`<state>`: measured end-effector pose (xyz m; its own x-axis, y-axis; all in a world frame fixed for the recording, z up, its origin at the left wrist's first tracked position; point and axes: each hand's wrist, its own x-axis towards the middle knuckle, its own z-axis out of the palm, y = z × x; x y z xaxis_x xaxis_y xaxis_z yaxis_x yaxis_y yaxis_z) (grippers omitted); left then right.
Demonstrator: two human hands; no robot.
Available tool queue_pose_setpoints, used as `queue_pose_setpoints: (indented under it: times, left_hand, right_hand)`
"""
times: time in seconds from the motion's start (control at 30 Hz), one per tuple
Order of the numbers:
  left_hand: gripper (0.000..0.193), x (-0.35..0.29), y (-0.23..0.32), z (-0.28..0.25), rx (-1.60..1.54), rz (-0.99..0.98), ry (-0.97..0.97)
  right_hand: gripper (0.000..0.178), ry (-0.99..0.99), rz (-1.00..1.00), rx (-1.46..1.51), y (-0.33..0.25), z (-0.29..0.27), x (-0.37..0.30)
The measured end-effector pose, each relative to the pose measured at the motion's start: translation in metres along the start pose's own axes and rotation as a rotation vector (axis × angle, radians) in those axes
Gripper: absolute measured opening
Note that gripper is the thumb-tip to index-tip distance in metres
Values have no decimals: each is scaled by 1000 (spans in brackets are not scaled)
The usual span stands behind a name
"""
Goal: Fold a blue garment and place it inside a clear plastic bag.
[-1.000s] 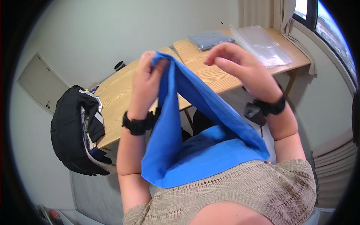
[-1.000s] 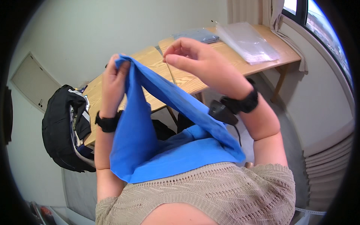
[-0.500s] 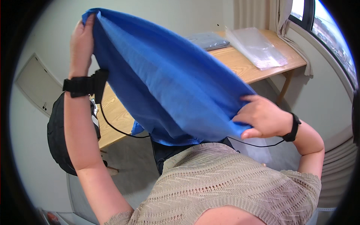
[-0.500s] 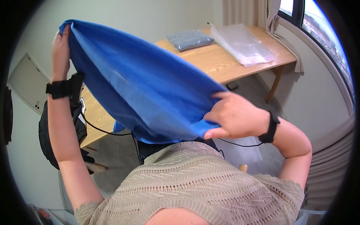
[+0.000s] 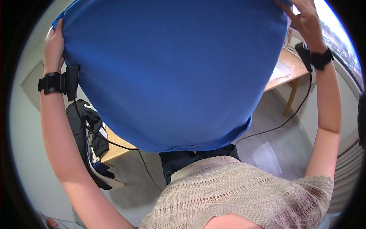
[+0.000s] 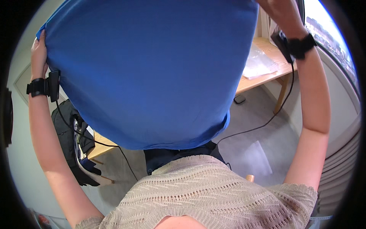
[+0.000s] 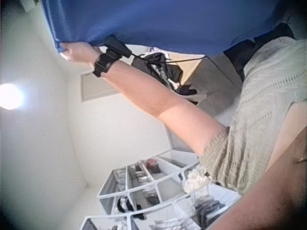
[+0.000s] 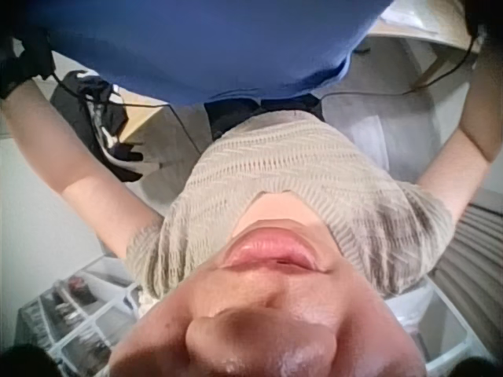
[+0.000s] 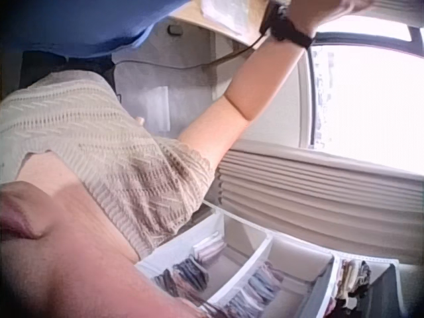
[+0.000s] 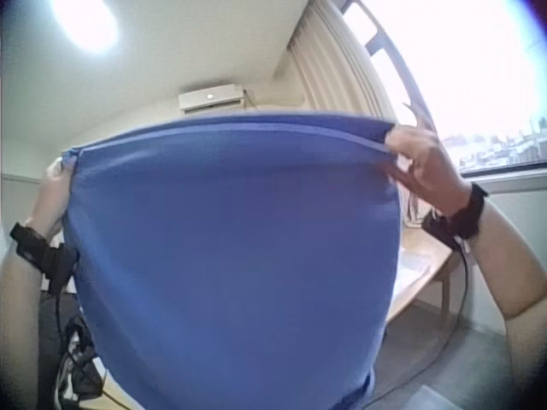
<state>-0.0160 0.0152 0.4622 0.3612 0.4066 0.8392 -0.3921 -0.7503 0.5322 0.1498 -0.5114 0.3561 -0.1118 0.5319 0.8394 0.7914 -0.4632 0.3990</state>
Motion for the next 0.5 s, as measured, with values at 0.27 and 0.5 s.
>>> queue_pose_setpoints:
  times: [0.27,0.5]
  left_hand:
    - [49,44,-17,-46,959,339,249]
    - [58,55,-34,-83,735,357,254]
  right_hand:
    - [14,276,70,-56,-16,-15,91]
    - [17,181,128,-31,-39,-17,107]
